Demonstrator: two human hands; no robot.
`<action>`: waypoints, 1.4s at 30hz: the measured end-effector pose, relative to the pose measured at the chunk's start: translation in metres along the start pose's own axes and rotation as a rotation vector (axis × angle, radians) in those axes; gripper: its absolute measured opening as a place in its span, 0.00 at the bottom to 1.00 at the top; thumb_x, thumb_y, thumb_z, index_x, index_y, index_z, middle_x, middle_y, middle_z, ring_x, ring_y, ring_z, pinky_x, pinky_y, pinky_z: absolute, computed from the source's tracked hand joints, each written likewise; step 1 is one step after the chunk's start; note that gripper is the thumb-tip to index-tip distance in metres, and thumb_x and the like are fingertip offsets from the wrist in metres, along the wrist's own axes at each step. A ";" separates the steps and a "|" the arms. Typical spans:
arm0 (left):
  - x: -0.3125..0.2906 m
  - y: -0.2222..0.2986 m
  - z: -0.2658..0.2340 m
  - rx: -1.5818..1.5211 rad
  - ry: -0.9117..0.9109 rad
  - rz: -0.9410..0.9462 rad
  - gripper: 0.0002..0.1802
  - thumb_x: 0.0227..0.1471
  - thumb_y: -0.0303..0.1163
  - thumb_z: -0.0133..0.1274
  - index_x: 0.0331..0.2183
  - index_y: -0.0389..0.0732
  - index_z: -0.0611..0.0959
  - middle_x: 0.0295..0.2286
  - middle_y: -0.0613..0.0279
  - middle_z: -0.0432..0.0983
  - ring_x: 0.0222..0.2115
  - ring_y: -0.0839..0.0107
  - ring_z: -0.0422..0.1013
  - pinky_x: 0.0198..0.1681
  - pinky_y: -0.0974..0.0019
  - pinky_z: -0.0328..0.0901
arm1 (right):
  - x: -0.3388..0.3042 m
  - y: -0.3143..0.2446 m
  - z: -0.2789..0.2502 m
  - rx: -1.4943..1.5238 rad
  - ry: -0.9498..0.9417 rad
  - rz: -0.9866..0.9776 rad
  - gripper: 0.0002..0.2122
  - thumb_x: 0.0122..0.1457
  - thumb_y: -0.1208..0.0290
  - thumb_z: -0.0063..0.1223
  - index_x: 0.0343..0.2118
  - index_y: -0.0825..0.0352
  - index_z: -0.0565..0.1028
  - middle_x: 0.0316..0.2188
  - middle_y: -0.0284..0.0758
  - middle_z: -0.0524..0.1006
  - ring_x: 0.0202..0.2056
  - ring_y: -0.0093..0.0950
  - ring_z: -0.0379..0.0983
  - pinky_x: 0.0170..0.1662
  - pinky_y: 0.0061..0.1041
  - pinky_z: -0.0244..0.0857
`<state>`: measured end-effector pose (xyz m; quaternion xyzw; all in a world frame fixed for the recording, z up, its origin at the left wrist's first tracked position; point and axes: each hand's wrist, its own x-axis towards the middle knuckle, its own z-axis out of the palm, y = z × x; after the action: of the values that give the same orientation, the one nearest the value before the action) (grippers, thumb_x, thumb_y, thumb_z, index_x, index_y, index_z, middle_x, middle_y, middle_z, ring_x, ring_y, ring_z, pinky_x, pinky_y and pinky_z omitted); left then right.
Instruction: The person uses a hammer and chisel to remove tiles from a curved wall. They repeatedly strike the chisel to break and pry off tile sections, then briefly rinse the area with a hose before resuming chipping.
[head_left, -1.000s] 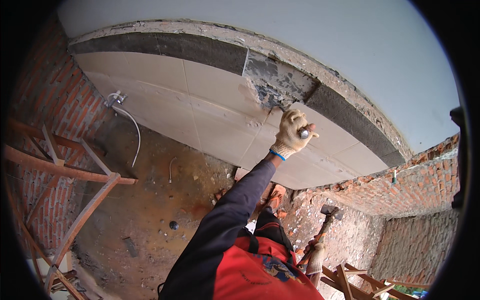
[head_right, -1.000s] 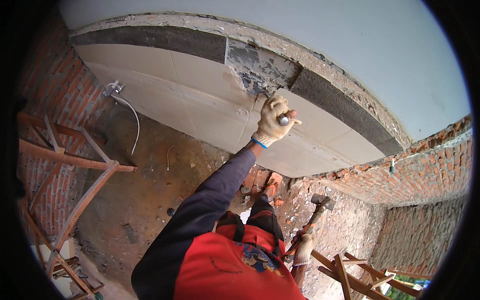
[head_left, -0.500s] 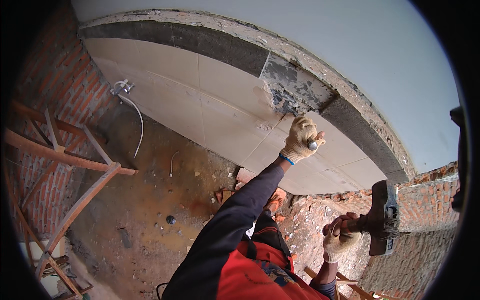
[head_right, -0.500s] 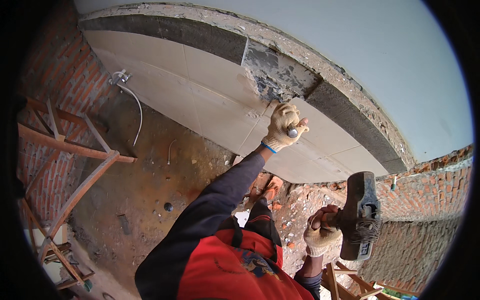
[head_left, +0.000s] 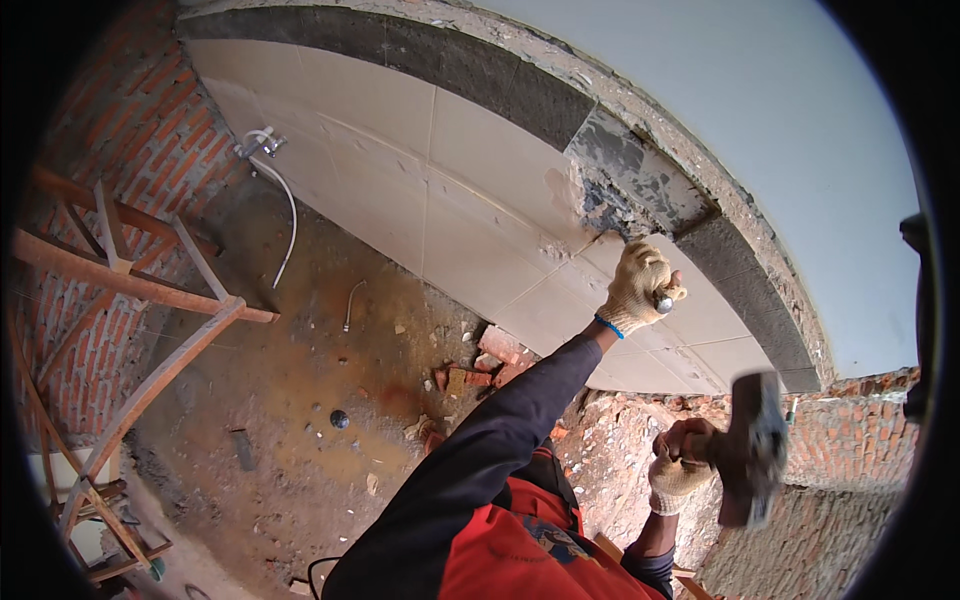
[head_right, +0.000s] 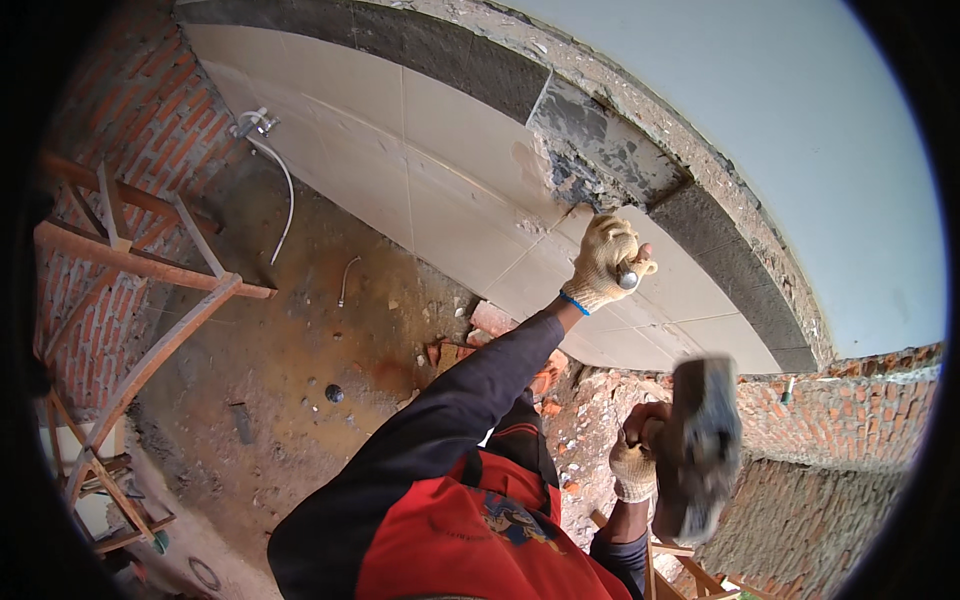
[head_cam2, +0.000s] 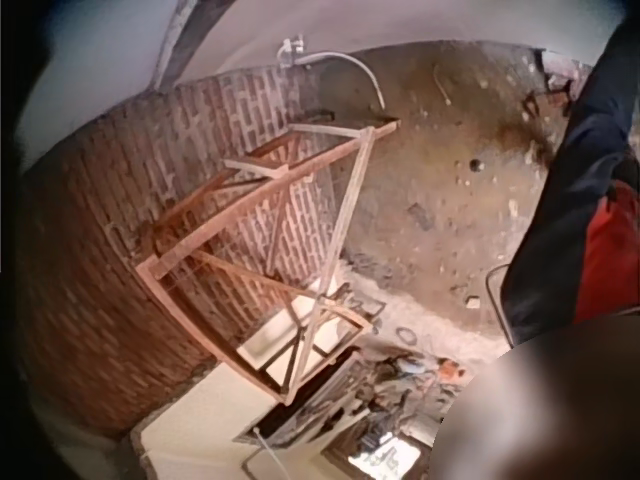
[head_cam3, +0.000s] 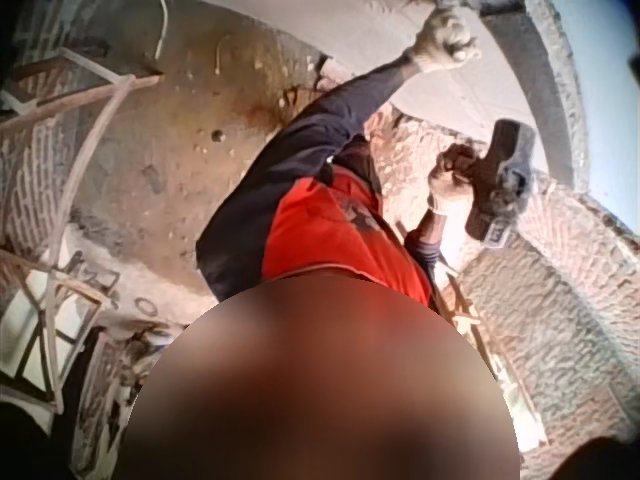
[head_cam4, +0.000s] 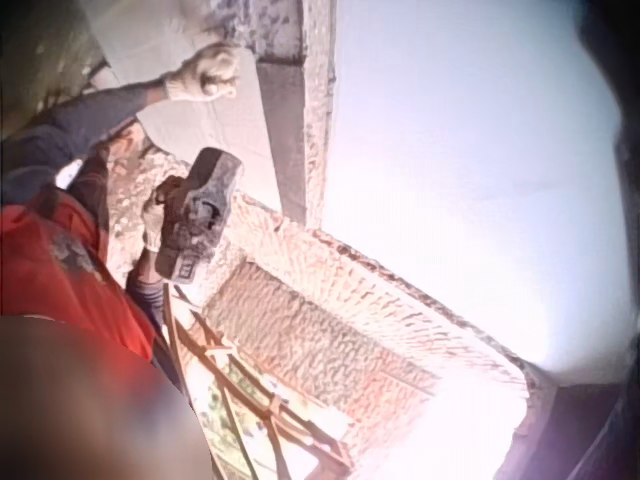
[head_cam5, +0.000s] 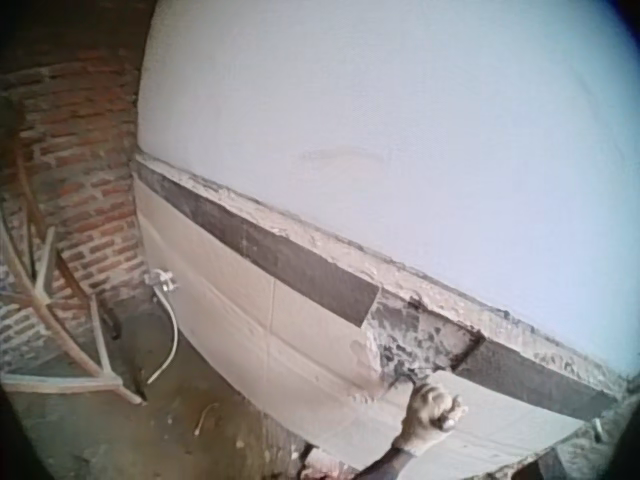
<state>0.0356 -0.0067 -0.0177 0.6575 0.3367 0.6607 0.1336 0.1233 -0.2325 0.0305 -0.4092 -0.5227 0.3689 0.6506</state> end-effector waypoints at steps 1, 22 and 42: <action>0.002 0.001 0.000 -0.009 -0.004 -0.015 0.15 0.36 0.34 0.55 0.09 0.42 0.71 0.12 0.58 0.65 0.22 0.58 0.64 0.36 0.58 0.60 | 0.001 0.001 -0.003 0.171 -0.019 0.009 0.09 0.54 0.71 0.54 0.29 0.69 0.67 0.15 0.27 0.61 0.16 0.17 0.55 0.19 0.17 0.53; 0.003 0.001 0.006 -0.061 0.086 0.001 0.15 0.37 0.27 0.57 0.11 0.43 0.66 0.12 0.62 0.62 0.19 0.62 0.62 0.31 0.61 0.60 | 0.024 0.045 -0.001 -0.755 -0.041 0.213 0.04 0.48 0.81 0.47 0.29 0.70 0.69 0.15 0.25 0.66 0.18 0.15 0.59 0.22 0.16 0.55; 0.003 -0.002 0.009 -0.072 0.105 -0.017 0.20 0.38 0.28 0.58 0.10 0.42 0.63 0.15 0.61 0.63 0.20 0.62 0.62 0.27 0.60 0.59 | 0.002 0.018 -0.006 -0.597 -0.069 0.038 0.06 0.51 0.76 0.50 0.32 0.69 0.69 0.22 0.29 0.67 0.22 0.16 0.60 0.27 0.18 0.57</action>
<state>0.0432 -0.0010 -0.0179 0.6138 0.3247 0.7049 0.1449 0.1286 -0.2246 0.0136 -0.5792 -0.6221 0.2250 0.4763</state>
